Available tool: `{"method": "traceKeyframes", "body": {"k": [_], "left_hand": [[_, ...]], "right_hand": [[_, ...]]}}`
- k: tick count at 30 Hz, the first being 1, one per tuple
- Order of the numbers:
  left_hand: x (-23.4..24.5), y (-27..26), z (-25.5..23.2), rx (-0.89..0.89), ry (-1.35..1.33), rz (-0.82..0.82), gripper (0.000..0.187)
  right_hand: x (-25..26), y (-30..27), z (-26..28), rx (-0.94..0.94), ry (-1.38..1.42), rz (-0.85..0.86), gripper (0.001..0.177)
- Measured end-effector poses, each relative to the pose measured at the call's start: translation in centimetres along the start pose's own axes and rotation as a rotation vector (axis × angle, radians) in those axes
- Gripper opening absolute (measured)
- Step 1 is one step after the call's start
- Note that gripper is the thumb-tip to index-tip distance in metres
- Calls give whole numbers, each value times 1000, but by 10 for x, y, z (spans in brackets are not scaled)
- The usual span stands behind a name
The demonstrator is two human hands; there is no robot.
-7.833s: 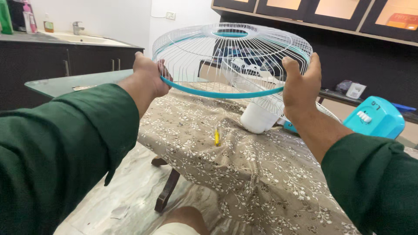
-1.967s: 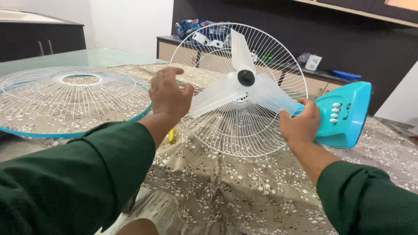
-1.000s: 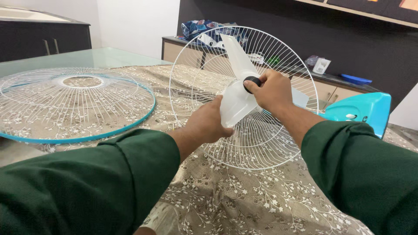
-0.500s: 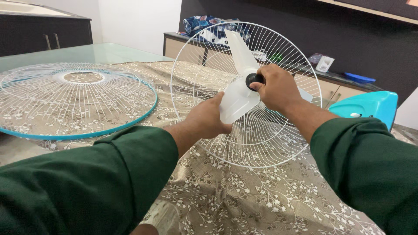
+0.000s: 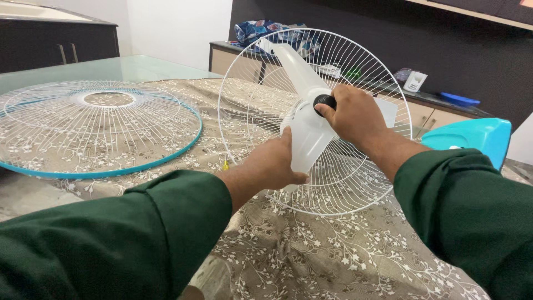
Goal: The person disassembles a table fan by removing the front grille, fan blades, and rear grille, then uses a screwdriver to loosen the motor housing. The components are placed on the table as they are removed.
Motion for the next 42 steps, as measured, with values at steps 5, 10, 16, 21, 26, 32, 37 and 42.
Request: {"method": "traceKeyframes", "body": {"k": [5, 10, 16, 21, 26, 32, 37, 42], "left_hand": [[-22, -10, -20, -320, -147, 237, 90], [-22, -13, -25, -419, -130, 94, 52], [24, 4, 23, -136, 128, -503, 58], [25, 3, 44, 68, 238, -446, 91], [2, -17, 36, 119, 181, -437, 80], [-3, -24, 38, 43, 164, -590, 82], [-10, -21, 36, -42, 121, -376, 84], [-15, -28, 29, -19, 91, -287, 81]], "right_hand": [[-2, 4, 7, -252, -88, 104, 57], [1, 9, -1, -474, 7, 169, 66], [-14, -17, -15, -265, 190, -53, 52], [-22, -26, -18, -55, 134, -131, 53], [-22, -34, -10, -197, 230, 17, 32], [-24, -41, -8, -274, 400, -2, 62], [-28, -40, -17, -252, 483, -71, 27], [-24, -44, -13, -294, 682, -55, 73]]}}
Point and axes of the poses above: each hand's wrist, its own y-axis towards the middle knuckle, its own x-axis out of the back of the hand, z = x × y, the point moved 1 cm from there along y, towards the middle knuckle, and after that the axes turned 6 degrees about z, right-handed, at the moved point
